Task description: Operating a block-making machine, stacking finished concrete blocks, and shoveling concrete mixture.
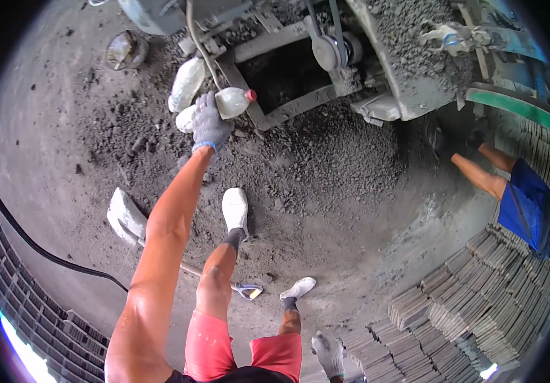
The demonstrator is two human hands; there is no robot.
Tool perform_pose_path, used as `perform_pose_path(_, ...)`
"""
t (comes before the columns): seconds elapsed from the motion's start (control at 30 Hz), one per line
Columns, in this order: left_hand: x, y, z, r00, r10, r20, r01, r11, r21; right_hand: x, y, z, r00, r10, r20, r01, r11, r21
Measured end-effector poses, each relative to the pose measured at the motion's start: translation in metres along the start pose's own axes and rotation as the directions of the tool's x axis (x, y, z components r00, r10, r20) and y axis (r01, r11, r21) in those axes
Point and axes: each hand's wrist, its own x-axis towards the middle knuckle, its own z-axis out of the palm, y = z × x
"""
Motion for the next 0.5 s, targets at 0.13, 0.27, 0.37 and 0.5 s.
perform_pose_path(0.13,0.018,-0.009,0.005,1.0,0.006,0.025,-0.005,1.0,-0.026,-0.003,-0.016,0.006,1.0,0.024,-0.005,-0.025,0.988,-0.156)
perform_pose_path(0.27,0.007,-0.013,-0.018,0.988,0.055,0.144,-0.026,0.98,-0.197,0.023,-0.014,0.016,0.967,-0.253,-0.014,0.231,0.906,-0.355)
perform_pose_path(0.37,-0.03,0.017,-0.065,0.927,0.061,0.369,0.108,0.901,-0.42,0.041,-0.055,0.025,0.941,-0.334,-0.047,0.319,0.927,-0.197)
perform_pose_path(0.5,-0.094,0.049,-0.095,0.793,0.258,0.551,0.371,0.513,-0.774,0.099,-0.121,0.049,0.929,-0.37,-0.021,0.349,0.894,-0.282)
